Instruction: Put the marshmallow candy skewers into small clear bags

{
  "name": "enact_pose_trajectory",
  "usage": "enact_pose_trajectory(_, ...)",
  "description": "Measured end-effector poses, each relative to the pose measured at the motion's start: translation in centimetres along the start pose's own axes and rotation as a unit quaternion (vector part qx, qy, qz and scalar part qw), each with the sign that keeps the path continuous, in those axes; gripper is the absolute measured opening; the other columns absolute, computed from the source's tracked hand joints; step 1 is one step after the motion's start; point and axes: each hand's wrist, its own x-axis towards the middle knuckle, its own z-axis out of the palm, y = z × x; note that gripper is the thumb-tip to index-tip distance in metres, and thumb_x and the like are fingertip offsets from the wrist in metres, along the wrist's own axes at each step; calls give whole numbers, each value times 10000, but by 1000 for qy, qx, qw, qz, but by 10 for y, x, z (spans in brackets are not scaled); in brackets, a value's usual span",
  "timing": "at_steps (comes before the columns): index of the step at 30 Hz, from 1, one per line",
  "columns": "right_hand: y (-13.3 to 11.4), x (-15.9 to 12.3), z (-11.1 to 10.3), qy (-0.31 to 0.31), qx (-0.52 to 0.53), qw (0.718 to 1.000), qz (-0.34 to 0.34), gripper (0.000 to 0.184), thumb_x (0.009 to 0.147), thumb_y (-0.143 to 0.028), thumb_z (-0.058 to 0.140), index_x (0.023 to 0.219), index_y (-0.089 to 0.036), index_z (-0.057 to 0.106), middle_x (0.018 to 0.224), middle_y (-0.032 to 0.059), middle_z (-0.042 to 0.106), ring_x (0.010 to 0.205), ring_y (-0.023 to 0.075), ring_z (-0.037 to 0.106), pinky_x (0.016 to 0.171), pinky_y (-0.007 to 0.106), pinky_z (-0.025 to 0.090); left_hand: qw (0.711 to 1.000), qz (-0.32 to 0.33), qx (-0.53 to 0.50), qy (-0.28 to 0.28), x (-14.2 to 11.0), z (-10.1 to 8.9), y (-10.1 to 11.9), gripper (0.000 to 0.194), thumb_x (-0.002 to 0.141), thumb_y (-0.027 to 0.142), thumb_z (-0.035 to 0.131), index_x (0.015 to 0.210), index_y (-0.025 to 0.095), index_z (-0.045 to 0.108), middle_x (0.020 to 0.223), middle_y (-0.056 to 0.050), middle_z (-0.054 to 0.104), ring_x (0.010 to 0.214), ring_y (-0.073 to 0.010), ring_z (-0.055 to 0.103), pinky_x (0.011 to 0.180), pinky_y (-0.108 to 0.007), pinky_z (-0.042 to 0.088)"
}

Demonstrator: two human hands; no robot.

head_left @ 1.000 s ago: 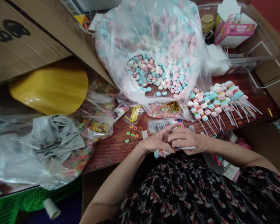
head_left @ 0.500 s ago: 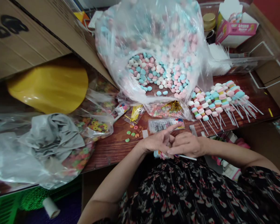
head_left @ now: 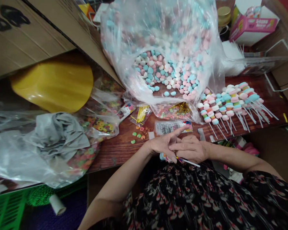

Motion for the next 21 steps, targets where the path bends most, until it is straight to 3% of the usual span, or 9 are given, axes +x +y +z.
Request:
enact_pose_trajectory(3,-1,6,-3,82,-9,992,-94,288,967,-328,404,898,-183,642,890,72,693,756,143,622,663,287,507,1000,-12,-16,14,-2,1,3,1398,498,44,881,1531,393,6,1096,-82,675,900,-204,684,677,-247,534)
enact_pose_trajectory(7,-3,20,-10,144,-13,984,-101,239,940,-230,366,924,-161,594,780,58,651,652,138,566,602,280,474,998,-16,-19,60,-5,5,10,1338,534,26,858,1526,403,42,1041,-53,682,823,-154,674,672,-236,522)
enact_pose_trajectory(9,-3,24,-13,149,-8,983,-106,194,912,-183,388,933,-162,580,774,56,644,636,131,545,595,270,465,997,-18,-14,78,-8,8,15,1269,541,36,856,1518,391,129,992,-30,685,793,-138,665,675,-237,519)
enact_pose_trajectory(12,-2,24,-16,146,-9,983,-113,186,892,-153,392,937,-160,573,766,56,630,658,133,539,616,265,469,991,-30,16,127,-13,13,20,982,542,78,863,1402,275,432,896,-8,677,750,-121,639,662,-228,506)
enact_pose_trajectory(15,1,19,-19,118,-75,989,-41,221,837,-80,382,895,-160,580,747,56,609,679,150,535,616,271,458,971,-5,68,230,-17,19,19,569,571,148,861,1093,156,632,758,21,639,665,-90,591,621,-202,468)
enact_pose_trajectory(18,5,13,-21,62,-124,989,59,268,757,-9,379,823,-162,588,720,51,593,668,157,523,596,266,427,928,76,120,344,-18,29,15,366,612,201,848,907,153,635,675,47,599,592,-68,533,585,-188,425)
enact_pose_trajectory(21,8,10,-18,29,-86,991,99,243,755,-11,403,774,-168,587,711,47,608,649,152,527,591,260,417,885,145,203,393,-16,38,8,219,670,250,817,752,148,641,647,33,593,582,-72,492,571,-192,398)
